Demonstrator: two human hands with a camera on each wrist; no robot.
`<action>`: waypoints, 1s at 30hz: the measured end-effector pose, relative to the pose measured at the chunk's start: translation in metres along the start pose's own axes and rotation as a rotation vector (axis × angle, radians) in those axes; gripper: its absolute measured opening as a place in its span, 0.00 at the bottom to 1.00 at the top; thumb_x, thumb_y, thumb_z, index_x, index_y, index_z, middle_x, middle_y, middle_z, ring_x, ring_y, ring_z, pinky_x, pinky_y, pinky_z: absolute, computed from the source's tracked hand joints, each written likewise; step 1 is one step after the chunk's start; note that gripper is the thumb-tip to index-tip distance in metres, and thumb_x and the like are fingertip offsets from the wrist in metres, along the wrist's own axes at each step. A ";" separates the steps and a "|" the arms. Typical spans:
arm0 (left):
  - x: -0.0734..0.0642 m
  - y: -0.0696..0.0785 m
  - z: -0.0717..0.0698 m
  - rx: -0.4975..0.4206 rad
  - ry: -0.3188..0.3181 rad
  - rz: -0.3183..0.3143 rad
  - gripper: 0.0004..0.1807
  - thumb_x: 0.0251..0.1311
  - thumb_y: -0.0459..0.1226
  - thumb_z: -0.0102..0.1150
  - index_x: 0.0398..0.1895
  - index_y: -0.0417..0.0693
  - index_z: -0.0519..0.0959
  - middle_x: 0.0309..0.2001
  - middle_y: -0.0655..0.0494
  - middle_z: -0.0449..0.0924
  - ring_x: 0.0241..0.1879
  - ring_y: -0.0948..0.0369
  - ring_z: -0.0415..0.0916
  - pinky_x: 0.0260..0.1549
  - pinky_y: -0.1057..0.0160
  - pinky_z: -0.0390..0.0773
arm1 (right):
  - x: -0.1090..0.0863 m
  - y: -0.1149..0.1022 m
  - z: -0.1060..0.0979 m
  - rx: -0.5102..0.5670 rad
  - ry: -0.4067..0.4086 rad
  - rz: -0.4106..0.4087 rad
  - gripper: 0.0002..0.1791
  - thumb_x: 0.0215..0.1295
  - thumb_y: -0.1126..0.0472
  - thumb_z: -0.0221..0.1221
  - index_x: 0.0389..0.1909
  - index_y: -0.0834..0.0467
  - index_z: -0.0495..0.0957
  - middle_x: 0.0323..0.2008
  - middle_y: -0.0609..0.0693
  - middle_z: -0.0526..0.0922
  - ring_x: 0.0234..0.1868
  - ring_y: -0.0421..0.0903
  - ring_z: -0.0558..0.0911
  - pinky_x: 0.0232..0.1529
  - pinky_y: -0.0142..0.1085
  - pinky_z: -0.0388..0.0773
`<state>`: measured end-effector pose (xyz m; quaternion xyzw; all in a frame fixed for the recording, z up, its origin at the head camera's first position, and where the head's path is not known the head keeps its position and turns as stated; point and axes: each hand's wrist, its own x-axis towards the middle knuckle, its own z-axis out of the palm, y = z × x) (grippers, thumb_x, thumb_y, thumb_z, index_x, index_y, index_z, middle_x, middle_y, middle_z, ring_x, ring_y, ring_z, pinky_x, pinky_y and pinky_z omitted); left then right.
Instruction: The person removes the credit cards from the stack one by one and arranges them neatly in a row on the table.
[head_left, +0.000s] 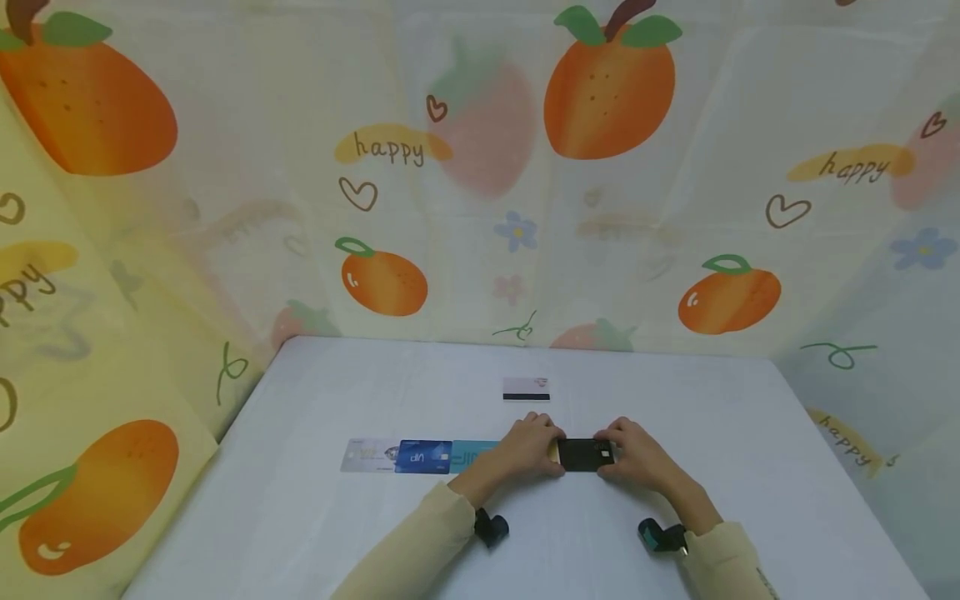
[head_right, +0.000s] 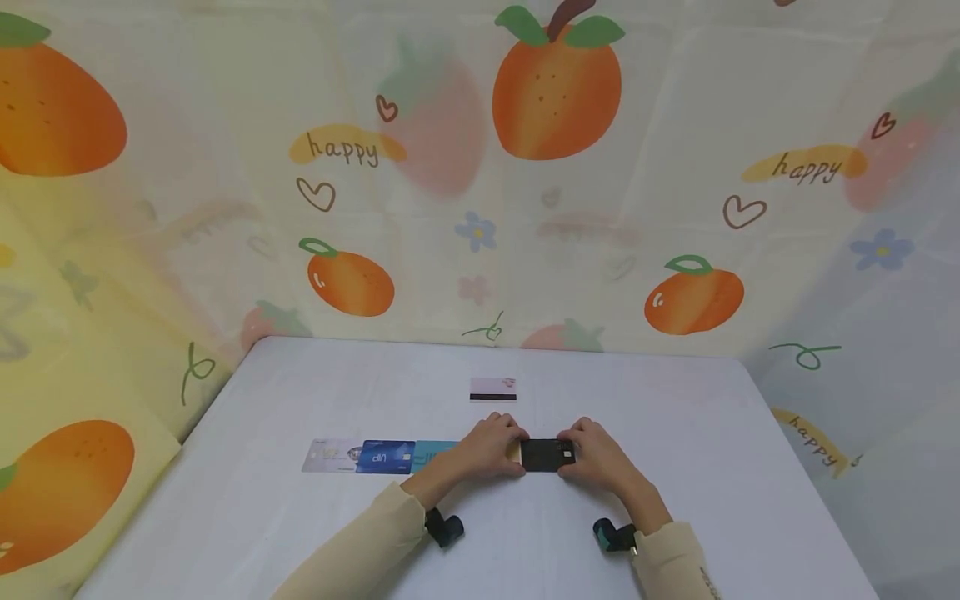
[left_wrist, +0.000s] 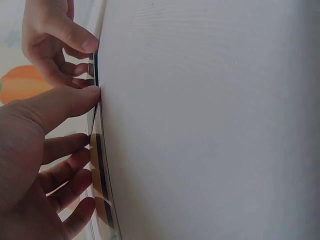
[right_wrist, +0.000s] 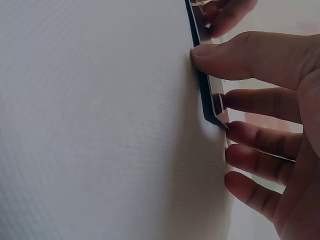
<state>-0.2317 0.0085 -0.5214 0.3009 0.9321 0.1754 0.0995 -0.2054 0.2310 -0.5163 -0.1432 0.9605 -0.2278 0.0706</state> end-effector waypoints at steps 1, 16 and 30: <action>0.000 0.000 0.000 -0.003 -0.004 0.000 0.28 0.50 0.50 0.72 0.55 0.53 0.80 0.46 0.59 0.77 0.45 0.63 0.66 0.43 0.67 0.68 | 0.000 0.000 0.000 -0.002 0.000 -0.006 0.27 0.44 0.58 0.75 0.49 0.59 0.82 0.41 0.50 0.75 0.42 0.46 0.73 0.44 0.43 0.73; -0.001 -0.001 -0.002 -0.013 -0.023 0.011 0.28 0.51 0.50 0.71 0.55 0.53 0.80 0.46 0.59 0.76 0.46 0.63 0.66 0.45 0.66 0.68 | 0.000 0.001 0.002 0.007 0.006 -0.033 0.25 0.43 0.58 0.74 0.46 0.59 0.82 0.41 0.49 0.75 0.42 0.46 0.72 0.43 0.42 0.72; -0.001 -0.004 -0.002 -0.037 -0.027 0.018 0.29 0.50 0.51 0.70 0.57 0.53 0.79 0.49 0.58 0.76 0.46 0.64 0.67 0.45 0.68 0.68 | 0.002 -0.001 -0.001 0.034 0.006 -0.023 0.21 0.50 0.54 0.71 0.45 0.59 0.82 0.40 0.50 0.76 0.39 0.44 0.72 0.40 0.38 0.71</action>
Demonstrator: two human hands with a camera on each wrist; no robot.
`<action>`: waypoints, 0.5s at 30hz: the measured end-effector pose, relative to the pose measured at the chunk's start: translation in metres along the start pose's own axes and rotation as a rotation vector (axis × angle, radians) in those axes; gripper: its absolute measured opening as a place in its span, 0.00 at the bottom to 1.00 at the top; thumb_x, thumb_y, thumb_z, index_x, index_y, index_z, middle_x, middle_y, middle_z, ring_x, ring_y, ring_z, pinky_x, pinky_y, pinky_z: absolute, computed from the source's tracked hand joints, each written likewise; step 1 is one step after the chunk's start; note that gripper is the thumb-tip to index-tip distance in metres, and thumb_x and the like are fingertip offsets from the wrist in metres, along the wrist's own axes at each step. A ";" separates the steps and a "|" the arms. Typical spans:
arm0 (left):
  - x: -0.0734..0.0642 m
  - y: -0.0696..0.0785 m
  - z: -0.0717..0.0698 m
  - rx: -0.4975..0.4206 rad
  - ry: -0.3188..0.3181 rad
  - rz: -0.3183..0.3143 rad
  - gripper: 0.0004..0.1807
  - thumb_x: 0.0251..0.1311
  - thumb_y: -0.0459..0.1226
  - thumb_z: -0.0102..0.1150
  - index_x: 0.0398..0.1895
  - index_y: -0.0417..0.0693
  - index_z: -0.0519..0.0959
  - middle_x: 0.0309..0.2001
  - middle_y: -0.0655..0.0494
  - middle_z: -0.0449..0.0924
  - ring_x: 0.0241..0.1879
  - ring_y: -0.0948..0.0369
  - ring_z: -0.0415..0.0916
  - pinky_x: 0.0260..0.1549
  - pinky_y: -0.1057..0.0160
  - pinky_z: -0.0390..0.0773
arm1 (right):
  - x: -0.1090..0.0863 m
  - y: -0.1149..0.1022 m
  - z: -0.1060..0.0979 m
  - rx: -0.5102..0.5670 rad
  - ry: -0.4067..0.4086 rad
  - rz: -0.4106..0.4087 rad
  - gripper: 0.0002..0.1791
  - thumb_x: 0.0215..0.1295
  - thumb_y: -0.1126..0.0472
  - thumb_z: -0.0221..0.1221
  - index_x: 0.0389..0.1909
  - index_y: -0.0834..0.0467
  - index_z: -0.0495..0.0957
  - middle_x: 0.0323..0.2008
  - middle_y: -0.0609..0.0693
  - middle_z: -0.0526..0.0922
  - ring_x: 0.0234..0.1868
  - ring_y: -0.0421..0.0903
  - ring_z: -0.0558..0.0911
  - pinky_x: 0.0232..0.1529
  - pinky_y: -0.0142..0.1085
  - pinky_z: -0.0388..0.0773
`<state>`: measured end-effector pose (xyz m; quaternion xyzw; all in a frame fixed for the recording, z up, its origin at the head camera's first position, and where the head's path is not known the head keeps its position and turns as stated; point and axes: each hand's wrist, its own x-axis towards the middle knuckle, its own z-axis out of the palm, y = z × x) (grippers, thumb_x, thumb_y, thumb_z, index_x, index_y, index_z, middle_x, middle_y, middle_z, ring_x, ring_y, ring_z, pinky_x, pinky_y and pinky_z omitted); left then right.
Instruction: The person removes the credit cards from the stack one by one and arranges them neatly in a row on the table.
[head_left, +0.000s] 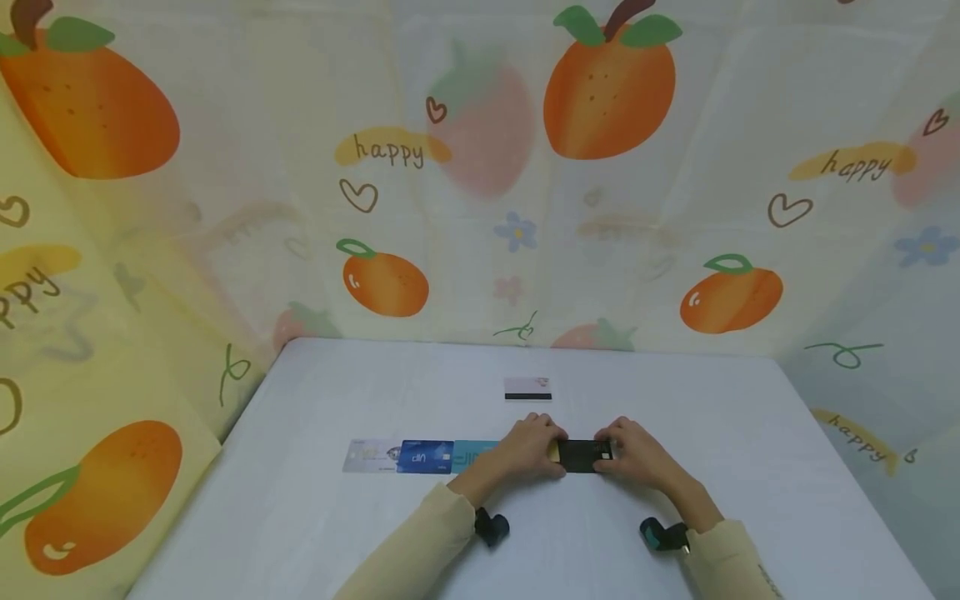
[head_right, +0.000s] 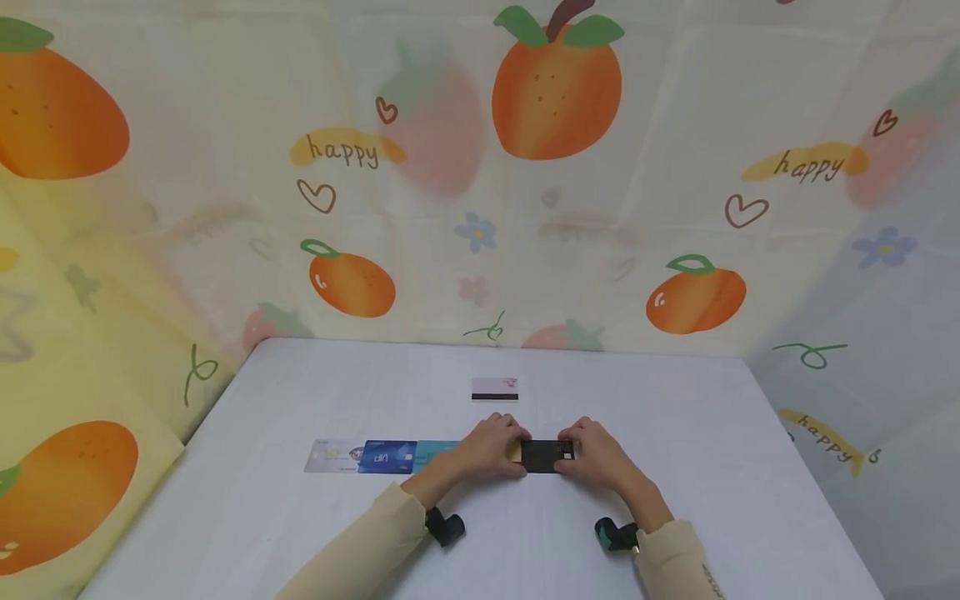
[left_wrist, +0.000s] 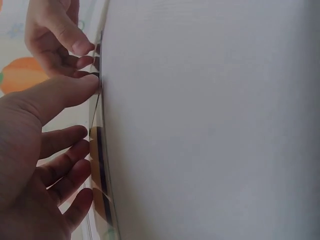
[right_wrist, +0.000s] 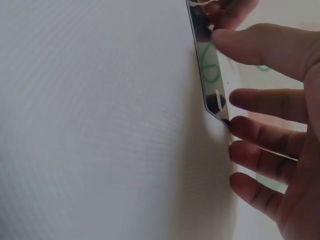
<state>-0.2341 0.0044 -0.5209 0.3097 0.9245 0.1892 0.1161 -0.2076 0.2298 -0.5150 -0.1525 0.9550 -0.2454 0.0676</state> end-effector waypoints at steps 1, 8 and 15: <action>0.000 -0.001 -0.001 -0.011 -0.003 -0.002 0.29 0.50 0.51 0.70 0.57 0.53 0.79 0.50 0.58 0.77 0.47 0.63 0.67 0.45 0.68 0.68 | 0.001 0.001 0.000 0.005 0.005 -0.003 0.21 0.51 0.54 0.71 0.45 0.59 0.82 0.39 0.50 0.76 0.38 0.44 0.72 0.39 0.38 0.70; 0.003 -0.011 -0.009 -0.017 -0.003 -0.007 0.30 0.53 0.54 0.68 0.58 0.53 0.78 0.55 0.56 0.78 0.53 0.60 0.70 0.52 0.63 0.72 | 0.008 -0.001 -0.003 0.060 0.030 0.015 0.22 0.56 0.53 0.68 0.48 0.61 0.80 0.40 0.51 0.77 0.40 0.45 0.74 0.41 0.38 0.73; 0.007 -0.032 -0.019 -0.053 0.051 -0.084 0.29 0.53 0.52 0.68 0.59 0.54 0.77 0.57 0.53 0.74 0.57 0.57 0.70 0.58 0.57 0.73 | 0.023 -0.010 -0.009 0.059 0.044 0.048 0.21 0.60 0.52 0.65 0.51 0.59 0.79 0.43 0.53 0.77 0.45 0.50 0.76 0.46 0.45 0.77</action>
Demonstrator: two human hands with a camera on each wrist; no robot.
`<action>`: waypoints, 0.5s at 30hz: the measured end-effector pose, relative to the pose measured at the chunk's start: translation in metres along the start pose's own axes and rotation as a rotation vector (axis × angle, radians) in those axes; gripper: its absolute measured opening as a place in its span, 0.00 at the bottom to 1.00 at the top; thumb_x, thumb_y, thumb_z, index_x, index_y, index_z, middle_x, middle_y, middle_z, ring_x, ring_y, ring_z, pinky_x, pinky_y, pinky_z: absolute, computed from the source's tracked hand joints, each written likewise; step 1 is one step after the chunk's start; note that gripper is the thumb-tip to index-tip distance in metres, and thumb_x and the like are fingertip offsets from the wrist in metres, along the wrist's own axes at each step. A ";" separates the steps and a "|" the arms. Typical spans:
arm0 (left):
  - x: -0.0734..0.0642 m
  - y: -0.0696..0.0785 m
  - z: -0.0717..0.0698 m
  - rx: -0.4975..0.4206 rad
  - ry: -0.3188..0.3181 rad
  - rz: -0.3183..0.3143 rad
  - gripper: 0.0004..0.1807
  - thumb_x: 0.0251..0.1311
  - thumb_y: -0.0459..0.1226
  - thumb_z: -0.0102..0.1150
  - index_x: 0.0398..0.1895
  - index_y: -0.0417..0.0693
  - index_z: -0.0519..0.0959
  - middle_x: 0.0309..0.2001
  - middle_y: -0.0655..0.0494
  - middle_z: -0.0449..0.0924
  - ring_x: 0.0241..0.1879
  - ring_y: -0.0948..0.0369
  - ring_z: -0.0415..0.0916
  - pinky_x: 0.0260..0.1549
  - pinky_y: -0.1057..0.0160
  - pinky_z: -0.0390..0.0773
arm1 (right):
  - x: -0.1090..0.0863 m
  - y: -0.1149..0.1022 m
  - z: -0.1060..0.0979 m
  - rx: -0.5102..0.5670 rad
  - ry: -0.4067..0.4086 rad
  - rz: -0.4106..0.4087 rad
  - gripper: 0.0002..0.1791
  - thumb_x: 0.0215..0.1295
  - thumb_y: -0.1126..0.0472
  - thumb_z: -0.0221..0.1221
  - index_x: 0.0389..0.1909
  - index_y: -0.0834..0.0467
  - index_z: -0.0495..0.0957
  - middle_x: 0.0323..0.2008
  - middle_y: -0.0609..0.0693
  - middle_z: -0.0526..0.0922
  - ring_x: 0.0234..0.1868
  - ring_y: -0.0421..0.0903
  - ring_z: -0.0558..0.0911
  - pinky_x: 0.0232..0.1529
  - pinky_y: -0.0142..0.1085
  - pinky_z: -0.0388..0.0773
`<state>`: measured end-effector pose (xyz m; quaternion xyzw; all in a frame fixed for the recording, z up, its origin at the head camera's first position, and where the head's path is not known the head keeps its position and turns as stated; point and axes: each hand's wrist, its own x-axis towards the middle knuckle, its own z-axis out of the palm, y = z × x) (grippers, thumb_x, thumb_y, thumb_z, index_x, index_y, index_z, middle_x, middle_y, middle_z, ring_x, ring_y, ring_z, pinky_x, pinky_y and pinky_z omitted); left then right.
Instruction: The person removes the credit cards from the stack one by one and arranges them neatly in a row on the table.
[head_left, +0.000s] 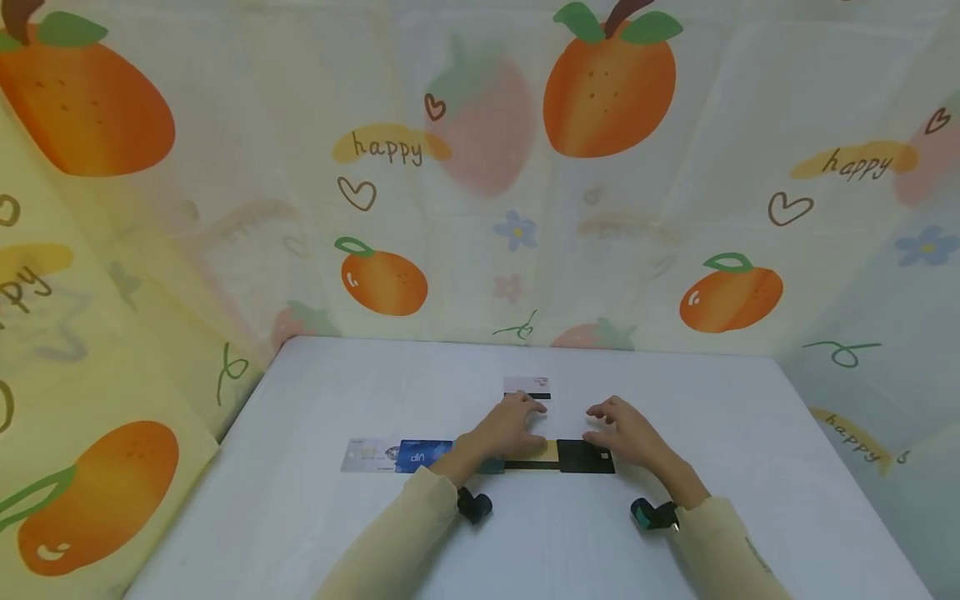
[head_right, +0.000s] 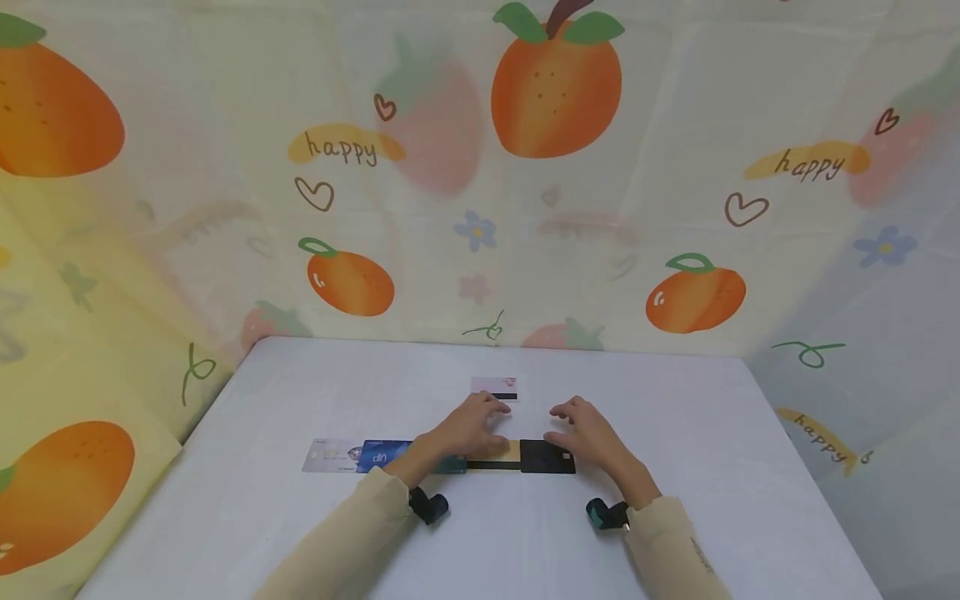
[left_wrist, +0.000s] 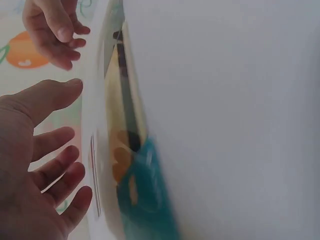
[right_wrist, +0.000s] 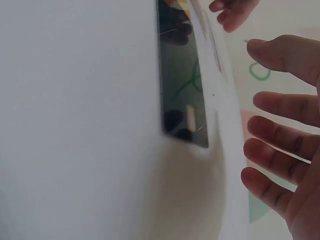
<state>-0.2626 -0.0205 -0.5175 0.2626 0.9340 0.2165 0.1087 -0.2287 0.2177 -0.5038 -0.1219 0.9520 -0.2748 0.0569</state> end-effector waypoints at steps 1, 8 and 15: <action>0.001 -0.004 -0.002 -0.004 0.009 -0.020 0.30 0.53 0.52 0.68 0.59 0.54 0.77 0.57 0.53 0.74 0.57 0.57 0.70 0.58 0.57 0.73 | 0.003 -0.002 0.000 -0.003 0.002 -0.002 0.21 0.60 0.52 0.65 0.51 0.59 0.79 0.44 0.53 0.78 0.45 0.50 0.76 0.47 0.45 0.77; 0.005 -0.024 -0.016 -0.047 0.046 -0.120 0.32 0.54 0.51 0.68 0.62 0.53 0.75 0.59 0.52 0.72 0.56 0.56 0.68 0.58 0.55 0.72 | 0.026 -0.010 0.000 -0.020 -0.011 -0.038 0.22 0.60 0.53 0.65 0.52 0.61 0.79 0.45 0.55 0.78 0.47 0.52 0.77 0.50 0.48 0.77; 0.010 -0.034 -0.024 -0.089 0.063 -0.187 0.33 0.54 0.49 0.69 0.63 0.50 0.74 0.60 0.49 0.71 0.58 0.55 0.67 0.61 0.55 0.70 | 0.046 -0.018 0.003 -0.042 -0.027 -0.072 0.23 0.61 0.53 0.64 0.52 0.63 0.79 0.46 0.57 0.78 0.48 0.54 0.77 0.52 0.50 0.76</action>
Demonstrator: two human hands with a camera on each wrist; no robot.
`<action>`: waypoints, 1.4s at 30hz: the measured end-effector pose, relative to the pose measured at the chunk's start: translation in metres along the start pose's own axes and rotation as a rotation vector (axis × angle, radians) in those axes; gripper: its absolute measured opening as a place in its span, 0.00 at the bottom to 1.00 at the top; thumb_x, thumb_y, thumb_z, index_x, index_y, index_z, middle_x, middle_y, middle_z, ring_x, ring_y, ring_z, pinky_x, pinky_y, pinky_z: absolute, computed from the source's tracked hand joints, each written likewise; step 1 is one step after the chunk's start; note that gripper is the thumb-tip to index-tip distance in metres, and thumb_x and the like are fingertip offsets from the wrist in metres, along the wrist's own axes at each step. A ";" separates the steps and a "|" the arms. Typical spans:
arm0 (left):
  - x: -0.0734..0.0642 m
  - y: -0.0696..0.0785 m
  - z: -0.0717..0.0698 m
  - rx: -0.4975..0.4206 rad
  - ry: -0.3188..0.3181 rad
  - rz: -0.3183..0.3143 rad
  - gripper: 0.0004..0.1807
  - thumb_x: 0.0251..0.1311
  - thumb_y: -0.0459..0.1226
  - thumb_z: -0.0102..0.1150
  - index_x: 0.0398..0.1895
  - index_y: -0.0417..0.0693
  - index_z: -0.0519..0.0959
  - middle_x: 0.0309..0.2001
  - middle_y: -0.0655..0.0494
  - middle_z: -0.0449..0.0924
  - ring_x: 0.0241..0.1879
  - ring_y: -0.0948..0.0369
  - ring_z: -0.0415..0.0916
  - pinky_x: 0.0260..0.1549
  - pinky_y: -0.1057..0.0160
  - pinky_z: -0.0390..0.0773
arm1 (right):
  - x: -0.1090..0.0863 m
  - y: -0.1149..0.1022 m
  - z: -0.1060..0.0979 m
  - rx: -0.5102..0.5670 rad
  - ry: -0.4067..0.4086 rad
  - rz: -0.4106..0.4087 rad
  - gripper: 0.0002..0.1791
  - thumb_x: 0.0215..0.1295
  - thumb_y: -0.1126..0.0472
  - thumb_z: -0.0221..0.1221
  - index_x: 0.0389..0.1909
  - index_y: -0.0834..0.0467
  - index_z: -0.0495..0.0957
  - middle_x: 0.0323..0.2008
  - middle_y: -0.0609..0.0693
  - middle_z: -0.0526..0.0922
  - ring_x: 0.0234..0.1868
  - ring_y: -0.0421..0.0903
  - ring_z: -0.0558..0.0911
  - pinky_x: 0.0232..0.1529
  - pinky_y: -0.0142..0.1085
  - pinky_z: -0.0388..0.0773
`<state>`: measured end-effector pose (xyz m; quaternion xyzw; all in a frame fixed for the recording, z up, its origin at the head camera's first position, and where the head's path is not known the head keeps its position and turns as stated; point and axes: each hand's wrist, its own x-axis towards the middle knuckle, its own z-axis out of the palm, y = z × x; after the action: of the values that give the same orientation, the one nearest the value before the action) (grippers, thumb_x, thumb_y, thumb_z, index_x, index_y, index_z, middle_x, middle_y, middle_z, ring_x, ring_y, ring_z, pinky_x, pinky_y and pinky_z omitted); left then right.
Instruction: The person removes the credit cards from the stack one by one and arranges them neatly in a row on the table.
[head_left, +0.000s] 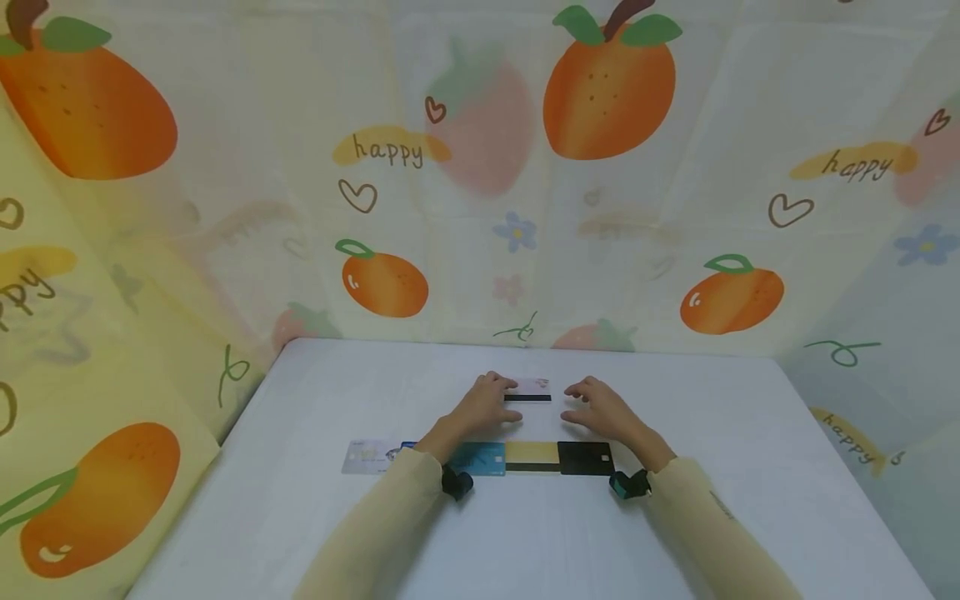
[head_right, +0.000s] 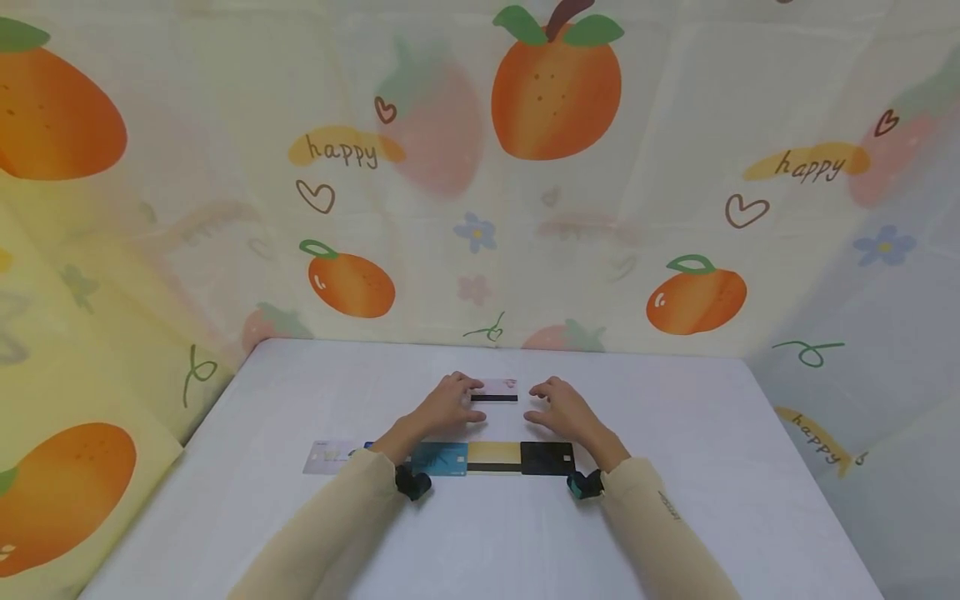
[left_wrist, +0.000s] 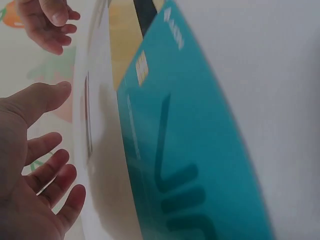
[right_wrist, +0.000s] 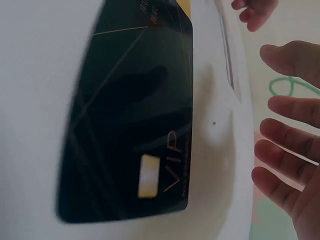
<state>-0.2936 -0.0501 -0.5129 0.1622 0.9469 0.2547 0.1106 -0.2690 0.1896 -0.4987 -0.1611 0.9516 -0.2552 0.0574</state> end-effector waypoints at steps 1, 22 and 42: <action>0.001 -0.001 0.000 -0.001 0.002 -0.010 0.33 0.53 0.49 0.69 0.63 0.49 0.74 0.60 0.49 0.71 0.58 0.54 0.67 0.62 0.54 0.70 | 0.003 -0.001 0.000 -0.005 -0.004 -0.005 0.23 0.61 0.53 0.64 0.52 0.63 0.78 0.47 0.58 0.78 0.49 0.54 0.77 0.52 0.50 0.76; 0.024 -0.011 -0.001 -0.045 -0.003 -0.058 0.35 0.53 0.47 0.70 0.63 0.46 0.73 0.61 0.45 0.70 0.62 0.50 0.66 0.65 0.51 0.68 | 0.051 -0.013 0.015 -0.095 -0.059 0.004 0.30 0.56 0.52 0.68 0.56 0.65 0.76 0.54 0.63 0.75 0.56 0.58 0.76 0.60 0.51 0.72; 0.038 -0.015 0.003 0.061 -0.010 -0.018 0.32 0.54 0.45 0.70 0.62 0.46 0.75 0.62 0.48 0.72 0.61 0.51 0.66 0.64 0.54 0.68 | 0.067 -0.013 0.015 -0.161 -0.099 -0.049 0.26 0.53 0.56 0.70 0.51 0.64 0.79 0.49 0.58 0.79 0.50 0.54 0.75 0.57 0.49 0.72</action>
<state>-0.3317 -0.0470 -0.5277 0.1580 0.9552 0.2237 0.1125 -0.3256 0.1492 -0.5073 -0.2007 0.9608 -0.1710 0.0853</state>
